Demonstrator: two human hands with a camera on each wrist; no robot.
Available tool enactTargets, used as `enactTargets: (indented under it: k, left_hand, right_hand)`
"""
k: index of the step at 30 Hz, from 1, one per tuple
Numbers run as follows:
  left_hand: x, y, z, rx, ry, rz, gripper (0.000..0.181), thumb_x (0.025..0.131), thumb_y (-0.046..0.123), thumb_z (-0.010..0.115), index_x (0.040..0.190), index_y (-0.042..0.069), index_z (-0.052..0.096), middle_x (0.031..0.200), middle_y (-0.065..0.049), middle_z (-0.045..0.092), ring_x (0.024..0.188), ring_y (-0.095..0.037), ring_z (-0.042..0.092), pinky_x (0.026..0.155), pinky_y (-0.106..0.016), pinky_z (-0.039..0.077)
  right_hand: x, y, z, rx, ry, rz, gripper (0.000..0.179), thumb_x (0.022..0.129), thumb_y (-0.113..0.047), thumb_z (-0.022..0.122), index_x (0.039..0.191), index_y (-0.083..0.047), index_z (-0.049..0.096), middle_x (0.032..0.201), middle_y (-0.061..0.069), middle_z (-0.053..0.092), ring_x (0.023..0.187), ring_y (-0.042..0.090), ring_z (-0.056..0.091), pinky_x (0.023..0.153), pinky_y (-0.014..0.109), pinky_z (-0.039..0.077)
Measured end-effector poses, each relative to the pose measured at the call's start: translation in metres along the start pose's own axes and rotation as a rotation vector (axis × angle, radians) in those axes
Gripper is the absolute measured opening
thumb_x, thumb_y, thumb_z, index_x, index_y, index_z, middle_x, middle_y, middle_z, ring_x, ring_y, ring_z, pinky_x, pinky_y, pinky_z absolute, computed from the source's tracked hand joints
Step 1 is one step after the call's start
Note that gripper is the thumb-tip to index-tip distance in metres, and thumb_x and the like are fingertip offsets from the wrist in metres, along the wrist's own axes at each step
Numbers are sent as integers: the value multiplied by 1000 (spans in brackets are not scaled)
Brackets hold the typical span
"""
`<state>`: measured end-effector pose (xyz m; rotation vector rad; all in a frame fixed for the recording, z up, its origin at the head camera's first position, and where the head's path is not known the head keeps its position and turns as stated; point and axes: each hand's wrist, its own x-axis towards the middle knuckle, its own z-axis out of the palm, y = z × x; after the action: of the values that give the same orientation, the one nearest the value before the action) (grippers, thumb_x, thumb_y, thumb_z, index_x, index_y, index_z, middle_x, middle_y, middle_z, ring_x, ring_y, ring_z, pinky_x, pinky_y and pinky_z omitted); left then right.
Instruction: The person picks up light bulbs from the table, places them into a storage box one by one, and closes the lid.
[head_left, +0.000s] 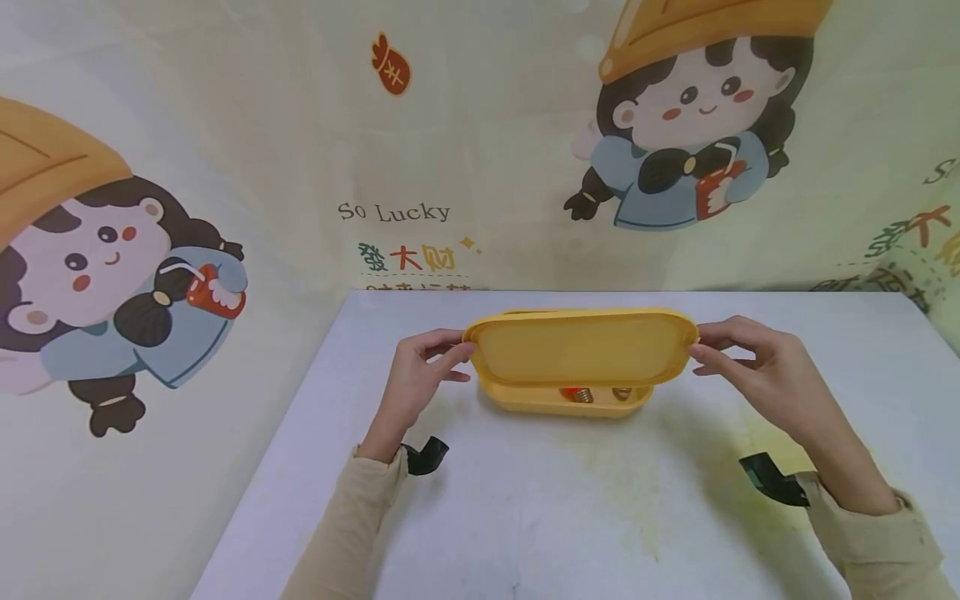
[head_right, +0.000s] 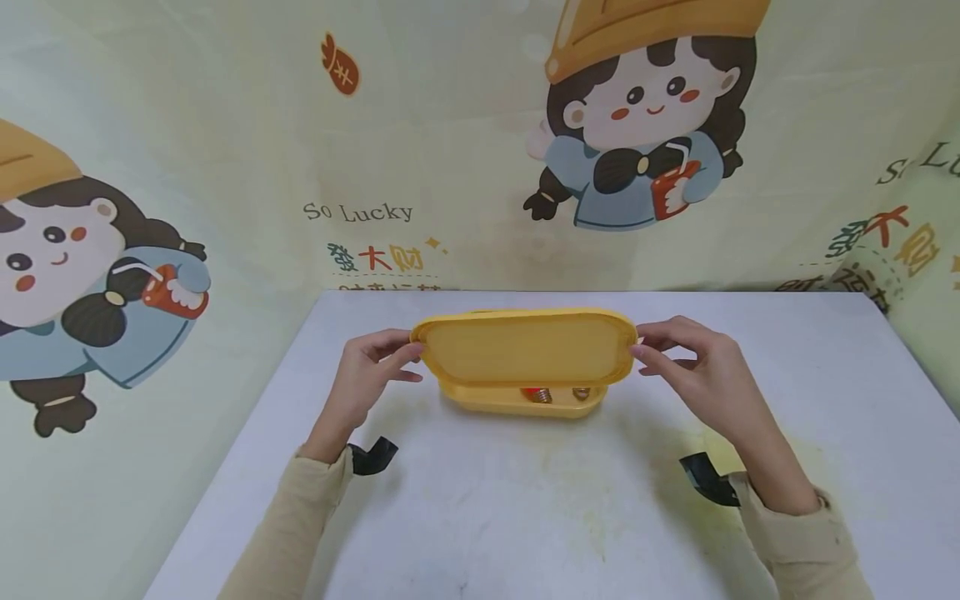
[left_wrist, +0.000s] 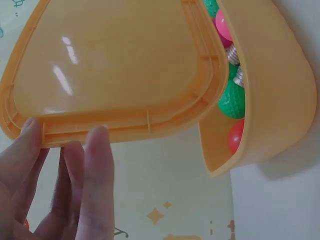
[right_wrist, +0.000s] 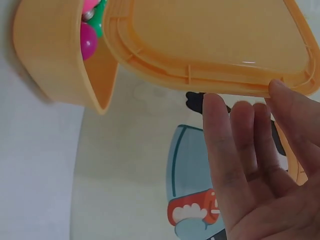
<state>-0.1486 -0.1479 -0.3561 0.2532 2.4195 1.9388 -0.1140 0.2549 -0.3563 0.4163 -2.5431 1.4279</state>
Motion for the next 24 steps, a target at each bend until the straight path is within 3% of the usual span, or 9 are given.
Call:
enactTargets:
  k: [8,14,17,24]
  left_hand:
    - [-1,0,0,-79,9,-15,27,91,15,73,114,1,72,108,-14,71,79,-22,70,68,-41,61]
    - [-1,-4,-1,-92,-3,-10,29,90,12,72,116,0,71,113,-16,71,87,-24,73,76,-38,61]
    - [-1,-6,-2,-74,-11,2,27,90,9,71,116,-1,71,114,-16,71,92,-24,73,81,-37,60]
    - [-2,-10,-3,53,-30,19,27,86,5,76,113,7,74,117,-8,70,102,-24,68,86,-32,58]
  right_hand:
    - [-1,4,-1,5,-52,19,26,93,-7,68,119,-1,68,94,-15,73,76,4,71,73,8,52]
    - [-1,8,3,42,-52,-11,28,92,-2,67,120,2,67,89,-7,76,76,3,72,69,14,56]
    - [0,11,4,53,-61,-20,29,91,0,68,120,3,67,91,-7,76,77,3,72,68,16,57]
    - [0,16,8,29,-76,-38,31,93,-1,65,125,-1,66,104,-24,67,81,4,72,70,16,56]
